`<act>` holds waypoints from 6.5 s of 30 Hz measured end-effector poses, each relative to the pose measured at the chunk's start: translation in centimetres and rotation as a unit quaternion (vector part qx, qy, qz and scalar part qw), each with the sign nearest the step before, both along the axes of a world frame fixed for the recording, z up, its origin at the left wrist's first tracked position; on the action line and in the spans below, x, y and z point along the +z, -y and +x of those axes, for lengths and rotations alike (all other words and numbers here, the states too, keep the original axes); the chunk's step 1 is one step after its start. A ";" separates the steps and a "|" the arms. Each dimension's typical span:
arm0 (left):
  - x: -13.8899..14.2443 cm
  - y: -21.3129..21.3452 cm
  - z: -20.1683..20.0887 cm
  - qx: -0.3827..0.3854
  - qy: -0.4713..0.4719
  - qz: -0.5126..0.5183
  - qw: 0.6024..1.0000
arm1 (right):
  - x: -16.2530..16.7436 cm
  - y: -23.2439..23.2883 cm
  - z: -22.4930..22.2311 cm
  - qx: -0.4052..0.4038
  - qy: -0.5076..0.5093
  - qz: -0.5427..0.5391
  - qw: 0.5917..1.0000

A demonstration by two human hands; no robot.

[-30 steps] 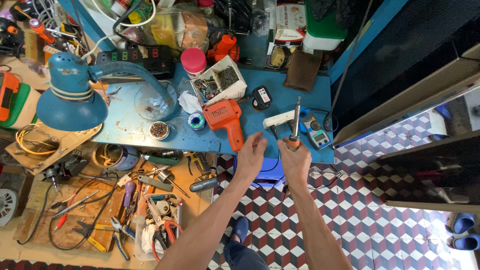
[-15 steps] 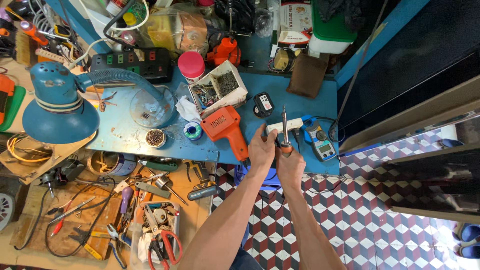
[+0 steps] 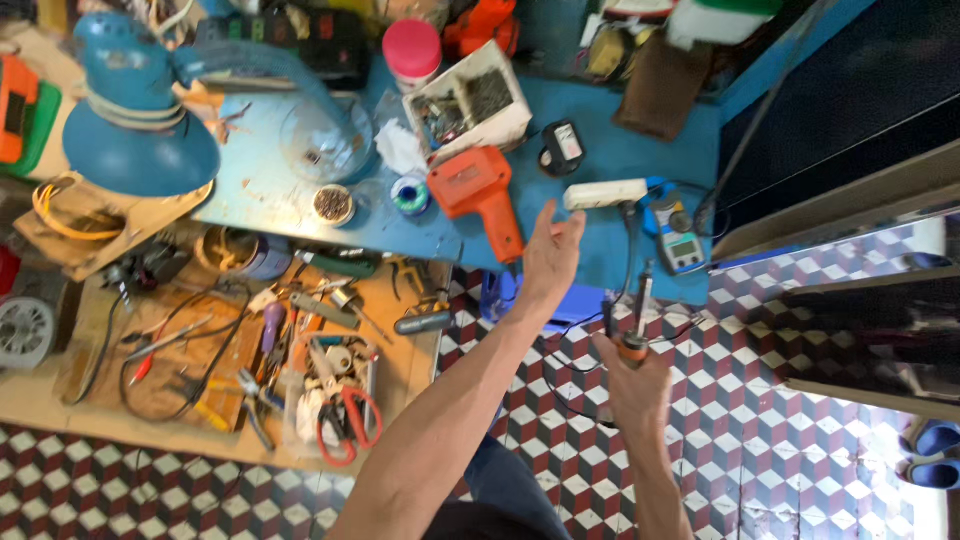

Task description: The person repairs a small electrical appliance on a cluttered workbench. They unscrew and open the appliance housing by hand, solder internal wires and connections with a soldering iron, cut and strip wires with pliers, then pick up a cordless drill and work on a part at the end.

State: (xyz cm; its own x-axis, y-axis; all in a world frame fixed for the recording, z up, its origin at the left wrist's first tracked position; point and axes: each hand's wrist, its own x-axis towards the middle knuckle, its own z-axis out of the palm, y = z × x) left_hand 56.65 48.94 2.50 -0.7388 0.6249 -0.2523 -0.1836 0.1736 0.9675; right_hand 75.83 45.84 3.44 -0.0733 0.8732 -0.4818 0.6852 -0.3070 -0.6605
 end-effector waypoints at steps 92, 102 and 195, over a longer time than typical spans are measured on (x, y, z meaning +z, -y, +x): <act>-9.5 50.7 6.8 0.157 0.492 0.122 0.848 | -4.1 38.4 -3.7 0.388 -0.195 0.031 0.900; -4.7 62.8 -7.4 -0.007 0.526 0.208 0.825 | -8.5 43.1 -15.8 0.364 -0.088 0.197 0.906; -3.0 53.7 -20.1 0.007 0.693 0.011 0.721 | 2.1 58.9 -28.9 -0.217 -0.210 0.086 0.950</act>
